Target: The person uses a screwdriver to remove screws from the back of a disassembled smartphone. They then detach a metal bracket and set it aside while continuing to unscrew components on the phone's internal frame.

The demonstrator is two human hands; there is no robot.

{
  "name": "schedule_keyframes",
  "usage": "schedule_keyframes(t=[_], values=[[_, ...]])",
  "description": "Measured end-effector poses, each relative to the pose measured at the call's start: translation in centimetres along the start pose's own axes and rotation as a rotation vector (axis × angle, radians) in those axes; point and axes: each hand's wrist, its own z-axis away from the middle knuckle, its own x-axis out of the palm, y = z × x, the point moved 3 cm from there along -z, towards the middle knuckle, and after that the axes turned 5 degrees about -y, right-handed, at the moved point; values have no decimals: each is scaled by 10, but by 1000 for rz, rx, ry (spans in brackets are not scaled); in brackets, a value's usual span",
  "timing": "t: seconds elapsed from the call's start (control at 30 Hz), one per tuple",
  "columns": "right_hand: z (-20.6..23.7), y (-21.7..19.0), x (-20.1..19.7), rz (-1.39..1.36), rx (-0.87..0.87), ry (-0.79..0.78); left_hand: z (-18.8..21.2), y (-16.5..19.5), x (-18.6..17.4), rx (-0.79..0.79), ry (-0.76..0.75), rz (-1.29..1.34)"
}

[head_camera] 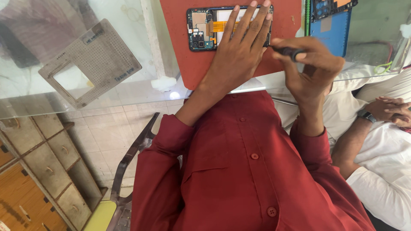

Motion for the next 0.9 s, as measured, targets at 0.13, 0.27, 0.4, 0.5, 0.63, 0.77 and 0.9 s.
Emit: schedule_keyframes(t=[0.13, 0.27, 0.4, 0.5, 0.63, 0.77, 0.9], values=[[-2, 1, -2, 87, -14, 19, 0, -1, 0, 3, 25, 2], [-5, 3, 8, 183, -106, 7, 1, -1, 0, 8, 32, -3], [5, 6, 15, 255, -66, 143, 3, 2, -6, 41, 85, -11], [21, 14, 4, 155, 44, 325, 14, 9, -18, 97, 167, -134], [44, 42, -45, -114, 191, 779, 34, 22, -32, 87, 172, -90], [68, 68, -83, -260, 194, 875, 33, 21, -33, 72, 163, -116], [86, 82, -85, -291, 237, 794, 29, 21, -31, 91, 178, -131]])
